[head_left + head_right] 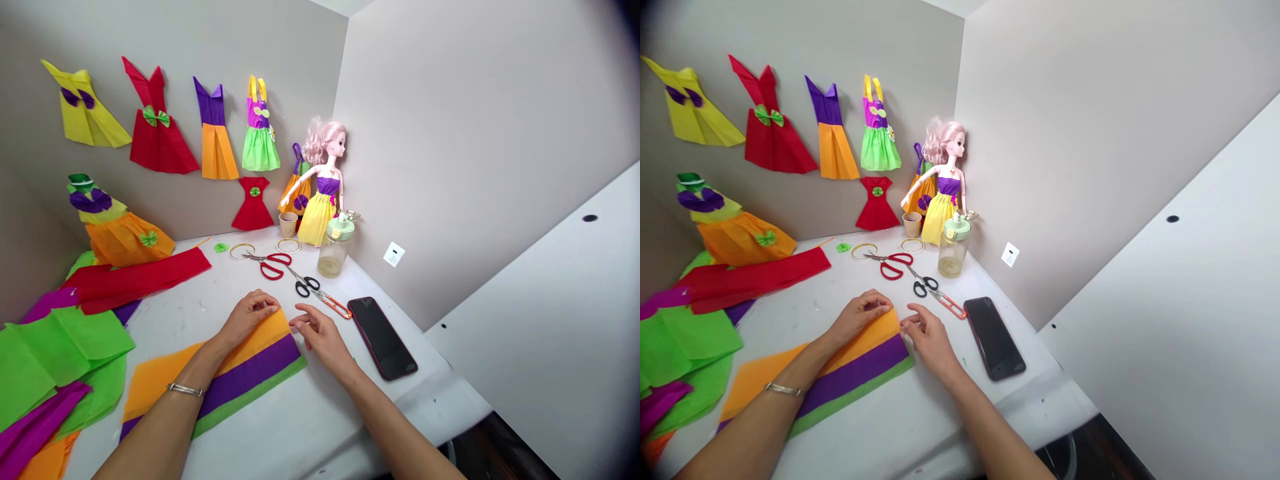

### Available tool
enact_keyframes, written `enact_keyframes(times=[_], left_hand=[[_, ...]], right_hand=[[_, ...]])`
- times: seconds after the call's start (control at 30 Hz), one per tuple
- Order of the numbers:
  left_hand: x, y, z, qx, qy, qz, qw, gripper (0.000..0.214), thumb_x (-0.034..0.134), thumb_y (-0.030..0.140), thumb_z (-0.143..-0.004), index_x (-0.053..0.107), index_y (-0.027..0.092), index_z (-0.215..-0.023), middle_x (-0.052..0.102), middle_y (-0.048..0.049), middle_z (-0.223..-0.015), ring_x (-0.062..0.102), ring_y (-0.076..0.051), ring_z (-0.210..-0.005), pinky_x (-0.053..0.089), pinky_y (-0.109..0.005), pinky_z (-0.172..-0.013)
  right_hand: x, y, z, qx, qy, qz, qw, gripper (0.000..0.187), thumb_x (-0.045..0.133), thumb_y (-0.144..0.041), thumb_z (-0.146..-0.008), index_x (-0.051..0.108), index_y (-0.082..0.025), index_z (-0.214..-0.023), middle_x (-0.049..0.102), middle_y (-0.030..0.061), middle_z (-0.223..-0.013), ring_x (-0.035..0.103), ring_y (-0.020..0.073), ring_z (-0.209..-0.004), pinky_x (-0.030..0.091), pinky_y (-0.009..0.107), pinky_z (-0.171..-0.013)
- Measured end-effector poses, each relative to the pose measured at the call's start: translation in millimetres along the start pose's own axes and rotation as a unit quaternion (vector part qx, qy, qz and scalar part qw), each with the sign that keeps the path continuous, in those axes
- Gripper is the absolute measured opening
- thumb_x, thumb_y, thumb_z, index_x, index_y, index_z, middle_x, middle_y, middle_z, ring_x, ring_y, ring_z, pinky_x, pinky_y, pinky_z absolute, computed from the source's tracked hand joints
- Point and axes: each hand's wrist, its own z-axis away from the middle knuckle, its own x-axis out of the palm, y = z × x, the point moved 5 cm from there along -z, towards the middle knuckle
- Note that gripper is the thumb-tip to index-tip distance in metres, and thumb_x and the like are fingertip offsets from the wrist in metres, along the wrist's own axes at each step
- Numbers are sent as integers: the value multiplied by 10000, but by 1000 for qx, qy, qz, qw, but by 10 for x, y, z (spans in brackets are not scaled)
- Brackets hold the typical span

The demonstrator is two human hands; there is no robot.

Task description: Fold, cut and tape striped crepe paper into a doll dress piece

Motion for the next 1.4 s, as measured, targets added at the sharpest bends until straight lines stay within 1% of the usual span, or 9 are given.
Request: enact_keyframes(times=[0.07,0.17,0.27,0.37,0.6,0.73,0.93,1.17,1.4], left_hand=[[-14,4,1,4,6,2,1000,260,578,438,-854,715,218,-875,611,-25,-882,543,-188,-847,415,-307,-785],[-13,-15,1,10,11,0,1000,251,582,427,-853,719,216,-872,611,-28,-891,537,-187,-851,415,-306,-790],[14,-48,-1,13,6,-4,1000,241,580,412,-855,717,213,-868,616,-26,-900,533,-178,-820,424,-307,-789],[40,-65,-3,11,0,-11,1000,232,576,405,-855,712,218,-862,620,-28,-899,540,-189,-843,429,-320,-810],[57,-35,-4,12,-5,-41,999,172,596,361,-835,708,230,-834,639,-28,-856,532,-220,-894,404,-347,-843],[53,-39,-5,10,-5,-48,999,179,582,360,-844,693,229,-895,643,-31,-891,539,-219,-899,414,-341,-830],[53,-46,-19,8,-25,-43,999,176,573,354,-839,671,217,-787,624,-31,-828,522,-224,-883,404,-345,-821],[22,59,-6,-11,-32,-6,999,200,556,396,-845,641,219,-806,612,-25,-871,513,-223,-913,397,-357,-864],[1,165,36,-45,-116,92,988,289,529,485,-869,574,201,-842,572,22,-764,515,-153,-719,438,-276,-700]], right_hand=[[37,-41,2,8,-28,4,1000,459,582,-394,-850,543,-167,-1246,620,-6,-796,439,79,-513,358,218,-487],[103,-94,62,28,-78,15,996,398,601,-401,-848,592,-165,-1169,436,-84,-567,362,78,-462,285,212,-461],[115,-81,179,65,-97,20,993,364,599,-361,-842,594,-166,-1149,374,-102,-531,317,75,-442,245,215,-451],[85,-6,298,78,-88,42,992,378,613,-305,-816,590,-170,-1168,419,-90,-569,332,82,-472,254,217,-467],[44,166,364,26,-31,130,991,363,606,-277,-830,613,-212,-1187,545,-37,-705,446,112,-596,352,229,-562],[20,137,326,36,-39,96,994,378,529,-356,-886,585,-179,-1215,525,-35,-690,432,105,-519,352,235,-505],[-48,67,336,47,-42,95,994,367,467,-345,-895,582,-149,-1184,473,-60,-620,435,99,-475,352,244,-512],[-37,91,381,56,-70,28,996,419,579,-267,-816,569,-200,-1230,579,-26,-771,473,111,-601,400,226,-554],[-95,97,535,32,-62,122,990,521,596,-161,-789,569,-301,-1290,630,-10,-977,496,94,-633,425,228,-635]])
